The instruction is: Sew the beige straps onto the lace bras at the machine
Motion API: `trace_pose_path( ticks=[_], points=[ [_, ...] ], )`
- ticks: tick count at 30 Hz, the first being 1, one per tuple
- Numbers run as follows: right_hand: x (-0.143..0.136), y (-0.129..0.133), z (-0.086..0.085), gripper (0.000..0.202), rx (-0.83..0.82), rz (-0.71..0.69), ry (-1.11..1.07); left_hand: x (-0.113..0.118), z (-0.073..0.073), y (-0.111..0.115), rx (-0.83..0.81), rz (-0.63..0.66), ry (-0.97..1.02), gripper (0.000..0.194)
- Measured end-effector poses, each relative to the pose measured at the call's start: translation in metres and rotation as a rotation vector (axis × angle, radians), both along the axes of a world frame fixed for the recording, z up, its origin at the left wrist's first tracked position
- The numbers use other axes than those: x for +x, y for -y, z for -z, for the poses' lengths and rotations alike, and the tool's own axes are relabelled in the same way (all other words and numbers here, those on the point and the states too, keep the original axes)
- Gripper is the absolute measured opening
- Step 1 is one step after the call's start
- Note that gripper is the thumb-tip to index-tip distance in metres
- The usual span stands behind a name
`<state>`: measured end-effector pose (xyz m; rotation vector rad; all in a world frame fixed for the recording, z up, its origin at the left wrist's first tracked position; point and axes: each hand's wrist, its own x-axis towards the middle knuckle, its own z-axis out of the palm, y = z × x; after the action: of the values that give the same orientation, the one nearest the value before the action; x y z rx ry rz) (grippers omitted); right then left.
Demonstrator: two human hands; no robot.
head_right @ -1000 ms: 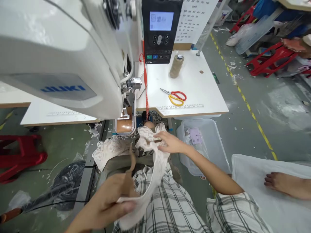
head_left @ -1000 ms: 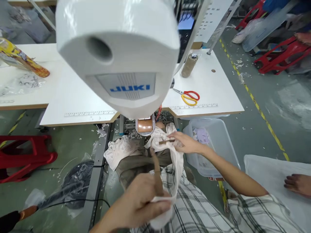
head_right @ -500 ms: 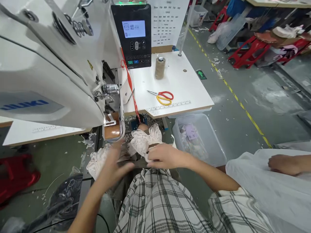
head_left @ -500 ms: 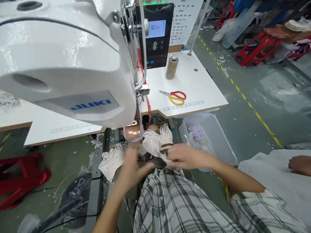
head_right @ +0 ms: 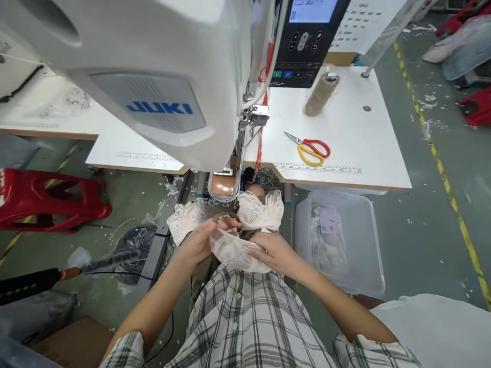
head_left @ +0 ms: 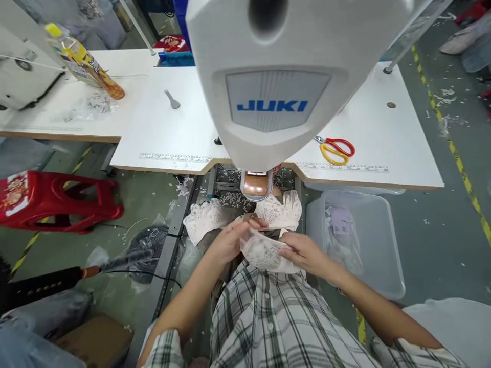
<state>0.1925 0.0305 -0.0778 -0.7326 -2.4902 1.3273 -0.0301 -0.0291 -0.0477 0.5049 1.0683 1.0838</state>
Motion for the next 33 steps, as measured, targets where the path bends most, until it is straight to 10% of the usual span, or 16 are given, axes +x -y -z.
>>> trace_pose_path(
  ticks=[10,19,24,33],
  points=[
    [0.025,-0.029,-0.034,0.041,0.061,0.013,0.117,-0.149,-0.054,0.002,0.220,-0.771,0.071,0.030],
    [0.013,-0.019,-0.010,0.050,-0.162,0.660,0.031,-0.207,-0.040,0.016,0.113,-1.095,0.099,0.052],
    [0.001,-0.007,-0.012,0.045,-0.223,0.956,-0.082,-0.204,-0.038,0.028,0.156,-1.041,0.035,0.043],
    [-0.056,-0.012,-0.029,0.026,-0.182,0.281,-0.076,-0.103,-0.028,0.013,0.115,-0.500,-0.054,0.033]
  ],
)
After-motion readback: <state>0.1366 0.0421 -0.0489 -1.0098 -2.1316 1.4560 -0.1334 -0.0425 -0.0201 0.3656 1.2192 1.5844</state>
